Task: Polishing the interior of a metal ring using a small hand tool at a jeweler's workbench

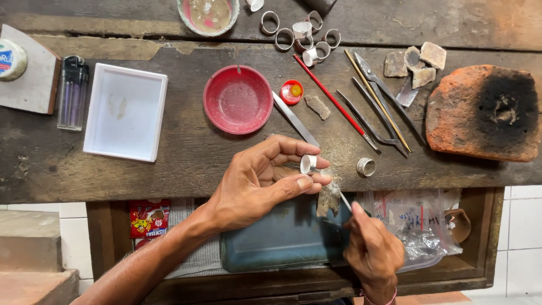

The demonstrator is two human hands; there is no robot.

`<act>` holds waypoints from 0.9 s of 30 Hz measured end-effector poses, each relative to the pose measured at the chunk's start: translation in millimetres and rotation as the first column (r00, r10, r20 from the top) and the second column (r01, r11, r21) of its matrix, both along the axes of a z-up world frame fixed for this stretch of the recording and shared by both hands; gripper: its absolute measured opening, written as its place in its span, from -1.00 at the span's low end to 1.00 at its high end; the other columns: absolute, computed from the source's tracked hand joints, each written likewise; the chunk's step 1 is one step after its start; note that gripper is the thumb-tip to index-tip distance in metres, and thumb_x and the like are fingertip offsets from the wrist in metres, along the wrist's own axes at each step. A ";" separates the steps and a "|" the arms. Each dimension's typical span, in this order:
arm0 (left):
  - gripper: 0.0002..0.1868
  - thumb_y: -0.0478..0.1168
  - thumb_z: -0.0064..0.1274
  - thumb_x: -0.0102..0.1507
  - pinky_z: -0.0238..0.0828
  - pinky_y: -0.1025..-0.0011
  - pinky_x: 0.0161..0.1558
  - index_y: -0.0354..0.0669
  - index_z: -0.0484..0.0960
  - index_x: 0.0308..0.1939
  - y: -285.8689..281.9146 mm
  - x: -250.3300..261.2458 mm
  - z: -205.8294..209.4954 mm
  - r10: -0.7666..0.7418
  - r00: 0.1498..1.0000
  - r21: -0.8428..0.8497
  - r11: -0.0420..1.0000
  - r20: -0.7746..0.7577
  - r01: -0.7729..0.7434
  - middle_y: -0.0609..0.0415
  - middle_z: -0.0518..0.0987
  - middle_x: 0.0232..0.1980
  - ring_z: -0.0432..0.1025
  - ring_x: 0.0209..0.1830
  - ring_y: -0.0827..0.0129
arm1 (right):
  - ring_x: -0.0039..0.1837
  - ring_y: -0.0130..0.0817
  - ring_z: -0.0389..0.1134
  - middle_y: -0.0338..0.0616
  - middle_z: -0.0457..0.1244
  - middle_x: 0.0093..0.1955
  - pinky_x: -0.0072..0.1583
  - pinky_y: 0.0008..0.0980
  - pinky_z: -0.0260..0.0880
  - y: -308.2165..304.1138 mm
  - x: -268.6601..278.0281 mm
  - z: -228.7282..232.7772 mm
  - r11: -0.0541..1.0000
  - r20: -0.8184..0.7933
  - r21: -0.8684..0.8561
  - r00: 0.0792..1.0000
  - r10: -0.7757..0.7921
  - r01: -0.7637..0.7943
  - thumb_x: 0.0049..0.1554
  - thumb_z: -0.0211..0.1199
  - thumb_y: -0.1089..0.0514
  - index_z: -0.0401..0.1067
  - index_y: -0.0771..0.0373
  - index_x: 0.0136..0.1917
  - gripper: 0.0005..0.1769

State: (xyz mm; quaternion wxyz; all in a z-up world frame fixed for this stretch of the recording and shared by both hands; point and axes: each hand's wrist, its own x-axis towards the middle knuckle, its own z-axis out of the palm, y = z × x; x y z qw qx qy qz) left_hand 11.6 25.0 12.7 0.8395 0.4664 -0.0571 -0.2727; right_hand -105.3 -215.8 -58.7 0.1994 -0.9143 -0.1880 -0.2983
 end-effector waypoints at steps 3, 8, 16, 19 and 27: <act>-0.67 -0.33 0.10 0.30 0.67 0.37 0.11 -0.34 0.43 0.11 -0.6 0.4 -0.3 0.017 1.000 0.005 1.000 -0.011 -0.017 -0.32 0.63 0.15 0.62 0.13 0.08 | -0.34 -0.35 0.32 -0.06 0.44 -0.05 -0.31 -0.31 0.24 5.3 2.7 1.1 1.000 -0.011 -0.031 1.000 -0.002 0.001 0.32 0.17 0.29 0.42 0.49 0.22 -0.75; -0.68 -0.38 0.10 0.30 0.68 0.33 0.11 -0.32 0.43 0.11 -1.5 -1.3 -4.4 0.024 1.000 -0.004 1.000 -0.004 -0.024 -0.32 0.62 0.15 0.62 0.12 0.10 | -0.31 -0.34 0.37 -0.03 0.41 -0.16 -0.28 -0.34 0.31 4.1 -3.5 3.9 0.999 -0.011 0.036 1.000 -0.002 0.002 0.32 0.15 0.33 0.38 0.51 0.20 -0.78; -0.55 -0.39 0.05 0.33 0.63 0.32 0.17 -0.34 0.39 0.30 0.4 -0.3 -4.3 -0.001 1.000 -0.039 0.999 0.027 0.002 -0.39 0.57 0.19 0.60 0.15 0.03 | -0.30 -0.32 0.35 -0.05 0.44 -0.03 -0.26 -0.29 0.27 4.5 1.3 0.9 0.999 -0.025 -0.042 1.000 0.005 -0.006 0.31 0.18 0.31 0.41 0.51 0.22 -0.75; -0.56 -0.39 0.12 0.29 0.63 0.31 0.25 -0.32 0.50 0.26 -1.1 -1.2 -4.9 -0.001 0.999 0.017 1.000 0.039 0.001 -0.20 0.63 0.17 0.62 0.14 0.10 | -0.38 -0.36 0.26 -0.01 0.43 -0.08 -0.32 -0.32 0.21 5.6 3.0 1.3 0.999 -0.006 0.003 0.999 0.036 -0.036 0.32 0.15 0.26 0.41 0.52 0.22 -0.72; -0.77 -0.28 0.29 0.21 0.65 0.66 -0.15 -0.18 0.50 -0.22 -6.6 -7.1 -9.9 0.067 0.891 0.306 0.925 0.450 -0.224 -0.02 0.70 -0.12 0.60 -0.20 0.55 | -0.38 -0.33 0.26 0.04 0.42 -0.07 -0.31 -0.28 0.25 6.3 3.0 7.5 0.998 -0.041 -0.012 0.998 0.055 -0.056 0.32 0.14 0.27 0.41 0.54 0.20 -0.73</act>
